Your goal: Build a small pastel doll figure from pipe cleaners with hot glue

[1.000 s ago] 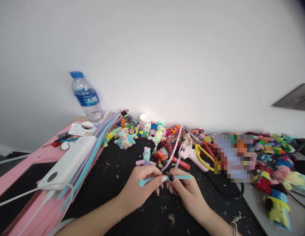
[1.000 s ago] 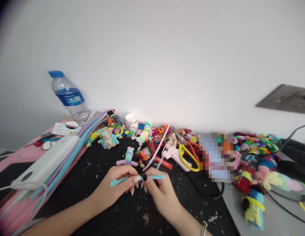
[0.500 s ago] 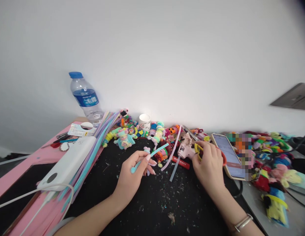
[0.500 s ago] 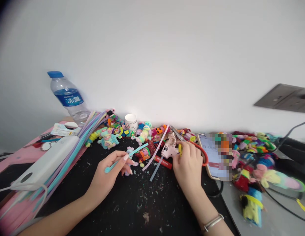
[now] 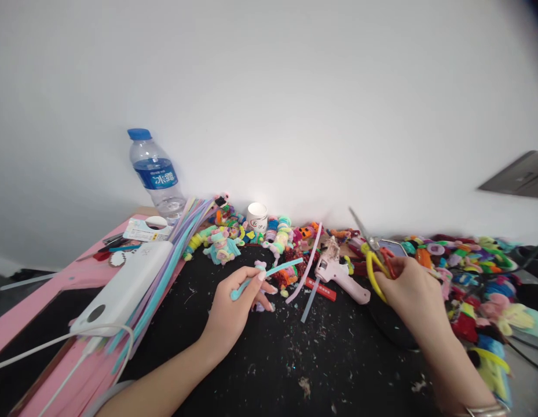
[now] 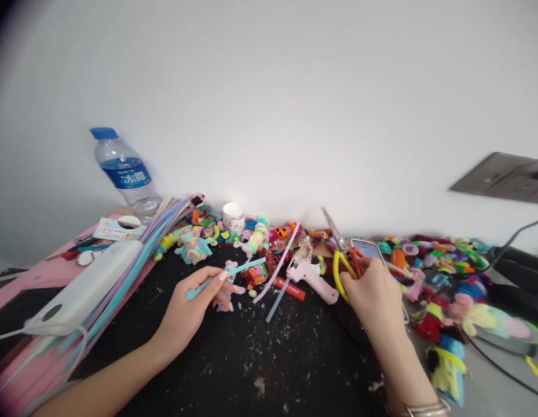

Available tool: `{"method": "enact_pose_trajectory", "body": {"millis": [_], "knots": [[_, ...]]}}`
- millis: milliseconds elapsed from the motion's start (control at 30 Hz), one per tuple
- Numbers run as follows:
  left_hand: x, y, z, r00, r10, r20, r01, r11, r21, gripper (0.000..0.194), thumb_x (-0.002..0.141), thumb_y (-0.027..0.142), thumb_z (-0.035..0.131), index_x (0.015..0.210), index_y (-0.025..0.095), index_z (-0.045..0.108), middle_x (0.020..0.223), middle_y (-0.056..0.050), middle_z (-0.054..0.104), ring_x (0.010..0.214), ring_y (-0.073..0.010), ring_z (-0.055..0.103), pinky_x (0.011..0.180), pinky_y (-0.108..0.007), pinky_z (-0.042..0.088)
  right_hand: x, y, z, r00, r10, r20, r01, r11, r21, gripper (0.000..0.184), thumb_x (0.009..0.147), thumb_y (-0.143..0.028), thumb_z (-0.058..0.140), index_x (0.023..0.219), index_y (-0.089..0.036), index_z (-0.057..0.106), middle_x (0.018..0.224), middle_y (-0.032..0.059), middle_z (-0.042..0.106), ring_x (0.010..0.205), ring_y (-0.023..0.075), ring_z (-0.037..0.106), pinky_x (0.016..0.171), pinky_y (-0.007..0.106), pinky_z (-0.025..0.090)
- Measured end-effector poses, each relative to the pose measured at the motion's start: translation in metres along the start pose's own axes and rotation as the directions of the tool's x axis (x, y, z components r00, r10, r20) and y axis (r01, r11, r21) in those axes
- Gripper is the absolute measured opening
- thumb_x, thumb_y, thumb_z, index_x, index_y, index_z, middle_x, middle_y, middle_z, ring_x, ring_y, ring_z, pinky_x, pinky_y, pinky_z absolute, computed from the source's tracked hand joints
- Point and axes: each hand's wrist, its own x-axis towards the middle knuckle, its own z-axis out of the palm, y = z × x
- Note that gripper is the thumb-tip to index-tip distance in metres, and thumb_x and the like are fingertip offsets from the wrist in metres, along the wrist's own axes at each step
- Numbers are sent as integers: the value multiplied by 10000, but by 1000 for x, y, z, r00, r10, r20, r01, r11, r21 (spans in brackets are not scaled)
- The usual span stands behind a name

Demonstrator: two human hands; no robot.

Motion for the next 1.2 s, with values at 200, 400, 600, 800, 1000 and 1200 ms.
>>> {"method": "enact_pose_trajectory", "body": {"millis": [200, 400, 600, 800, 1000, 1200], "knots": [[0, 1, 0, 996, 87, -10, -87, 996, 14, 291, 881, 320, 445, 641, 163, 495, 446, 60, 492, 408, -78, 487, 491, -214, 400, -23, -23, -10, 996, -93, 12, 80, 909, 410, 195, 723, -389, 512, 731, -194, 498, 534, -12, 515, 477, 154, 472, 434, 236, 335], [2, 0, -3, 986, 136, -94, -137, 991, -1, 299, 891, 328, 425, 638, 172, 457, 497, 64, 463, 402, -65, 433, 448, -204, 371, -55, -53, -1, 862, -447, 240, 305, 835, 458, 196, 693, -305, 562, 677, -211, 390, 603, -31, 462, 537, 133, 426, 486, 227, 338], [4, -1, -6, 972, 194, -130, -206, 975, -84, 244, 903, 305, 391, 703, 177, 447, 607, 53, 512, 397, -51, 409, 450, -209, 362, -72, -64, -3, 770, -539, 341, 412, 828, 379, 181, 735, -291, 535, 789, -209, 382, 788, 30, 545, 667, 187, 493, 585, 280, 365], [-2, 0, -3, 983, 185, 18, -184, 981, -52, 231, 912, 299, 366, 734, 176, 451, 625, 40, 531, 396, -57, 427, 453, -220, 362, -81, -72, -2, 695, -628, 350, 503, 773, 387, 106, 723, -203, 497, 753, -209, 395, 779, 13, 544, 631, 166, 471, 557, 261, 315], [-4, -4, -3, 975, 159, 158, -155, 987, -41, 233, 914, 316, 354, 739, 182, 428, 658, 29, 553, 404, -59, 436, 448, -221, 376, -86, -75, 0, 674, -632, 381, 430, 756, 494, 149, 710, -204, 526, 704, -212, 378, 719, -13, 521, 612, 149, 442, 542, 244, 305], [-5, -5, -1, 975, 142, 170, -138, 990, -36, 233, 914, 326, 353, 745, 184, 427, 648, 34, 555, 393, -55, 422, 422, -210, 366, -86, -74, 3, 677, -622, 393, 374, 751, 545, 164, 694, -180, 533, 687, -213, 372, 681, -32, 508, 595, 138, 425, 537, 238, 295]]}}
